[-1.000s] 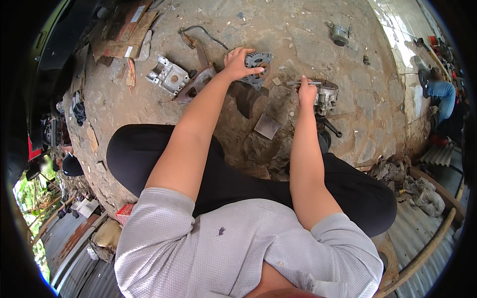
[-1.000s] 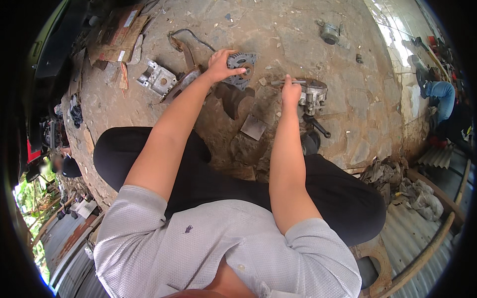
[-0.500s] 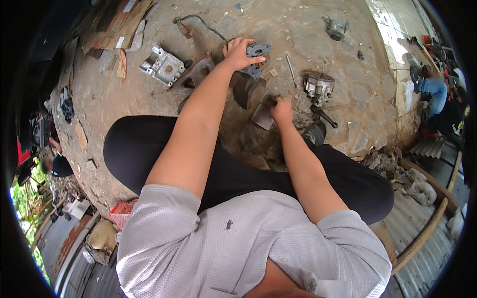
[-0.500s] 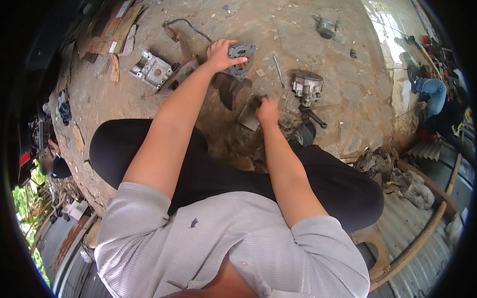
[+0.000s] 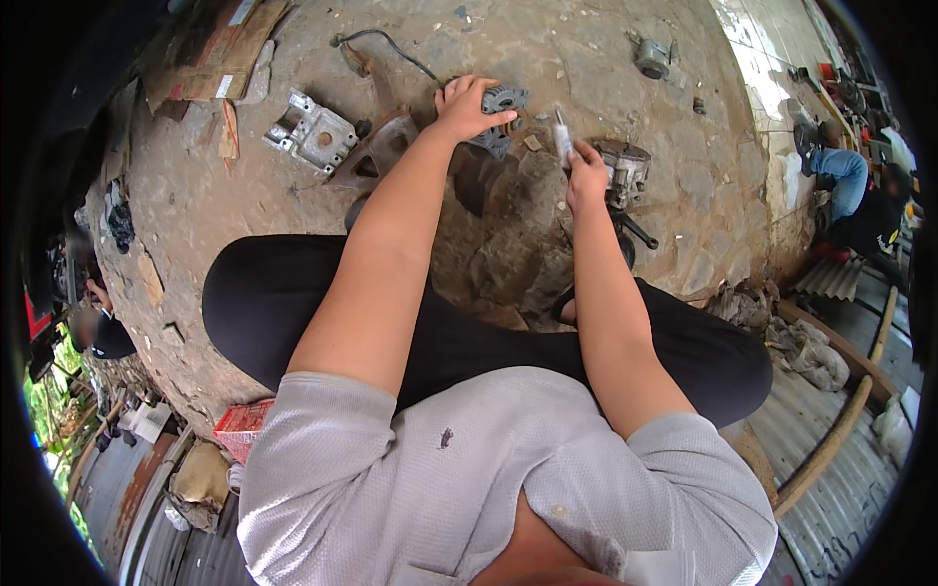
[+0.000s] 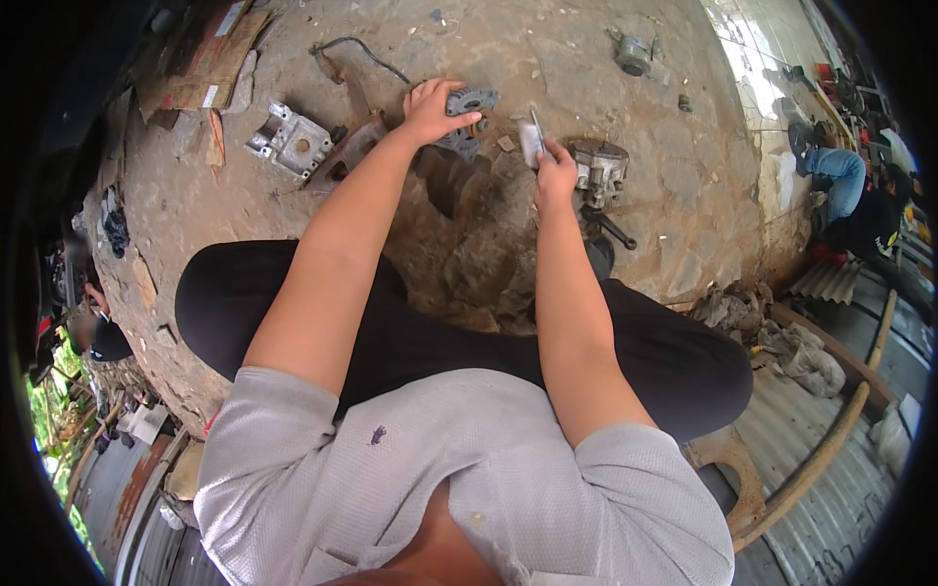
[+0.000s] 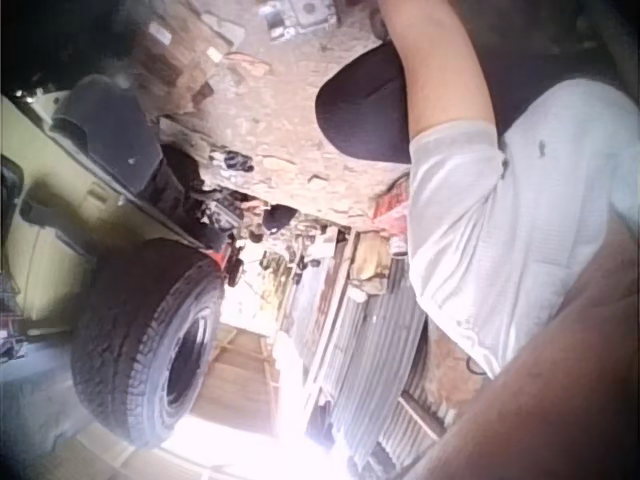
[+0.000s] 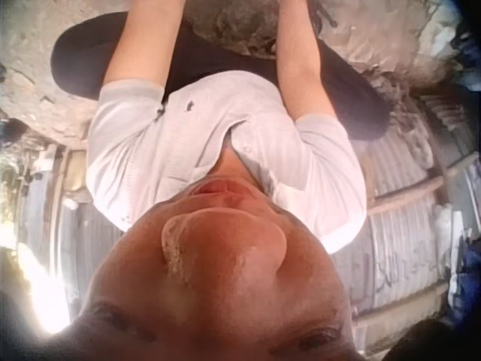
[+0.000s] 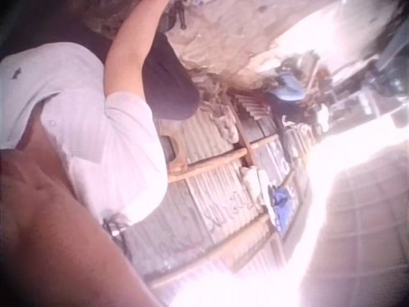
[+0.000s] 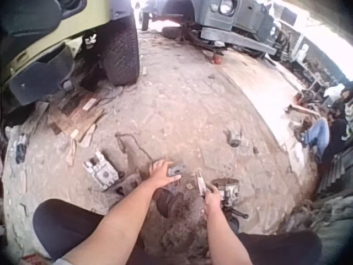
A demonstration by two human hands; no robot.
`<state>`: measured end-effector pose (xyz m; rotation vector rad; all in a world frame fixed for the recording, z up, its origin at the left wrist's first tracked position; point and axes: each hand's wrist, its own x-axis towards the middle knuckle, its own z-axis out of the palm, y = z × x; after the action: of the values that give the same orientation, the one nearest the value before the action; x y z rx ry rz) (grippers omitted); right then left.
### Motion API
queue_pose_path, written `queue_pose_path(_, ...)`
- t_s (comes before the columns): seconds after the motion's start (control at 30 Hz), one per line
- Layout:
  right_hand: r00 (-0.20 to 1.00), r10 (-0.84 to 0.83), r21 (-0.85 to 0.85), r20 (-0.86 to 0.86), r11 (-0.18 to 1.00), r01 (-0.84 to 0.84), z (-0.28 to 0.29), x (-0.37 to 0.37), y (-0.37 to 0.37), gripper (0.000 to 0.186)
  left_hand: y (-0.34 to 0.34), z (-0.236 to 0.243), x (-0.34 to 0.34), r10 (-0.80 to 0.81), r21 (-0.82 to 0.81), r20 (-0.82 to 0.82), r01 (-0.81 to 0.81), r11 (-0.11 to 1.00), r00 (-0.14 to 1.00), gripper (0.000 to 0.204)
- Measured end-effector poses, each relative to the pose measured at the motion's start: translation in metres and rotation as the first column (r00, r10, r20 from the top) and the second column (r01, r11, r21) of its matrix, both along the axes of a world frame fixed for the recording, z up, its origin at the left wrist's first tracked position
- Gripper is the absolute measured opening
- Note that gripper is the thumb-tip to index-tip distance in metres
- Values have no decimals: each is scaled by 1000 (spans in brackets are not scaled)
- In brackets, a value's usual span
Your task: The person sits on the floor and uses a metal tool to scrape and clean the surface of a mechanical part, likely an alternator. They repeatedly rotate the part and apply the tool to different areas, focusing on removing debris or corrosion.
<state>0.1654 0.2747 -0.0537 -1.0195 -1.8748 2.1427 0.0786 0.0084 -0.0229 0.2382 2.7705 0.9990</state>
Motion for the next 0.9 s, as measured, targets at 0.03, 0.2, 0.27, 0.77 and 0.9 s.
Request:
queue_pose_path(0.03, 997, 69, 4, 25, 998, -70, 10, -5, -10, 25, 0, -3, -1, -2, 7, 3, 2, 1000, 1000, 90)
queue_pose_path(0.2, 729, 620, 724, 289, 357, -591, 48, -13, -63, 48, 5, -9, 0, 29, 5, 3, -29, 1000, 1000, 90)
queue_pose_path(0.27, 723, 656, 831, 218, 263, -490, 49, -11, -75, 63, 10, -10, 3, 58, -3, -32, -59, 998, 998, 90)
queue_pose_path(0.77, 609, 731, 811, 308, 133, -570, 40, 19, -81, 55, 1, -6, 1, 12, -4, 13, -12, 1000, 1000, 109)
queue_pose_path(0.9, 785, 595, 882, 170, 262, -390, 55, 0, -60, 62, -3, -13, 1, -21, -27, 14, 22, 999, 1000, 101)
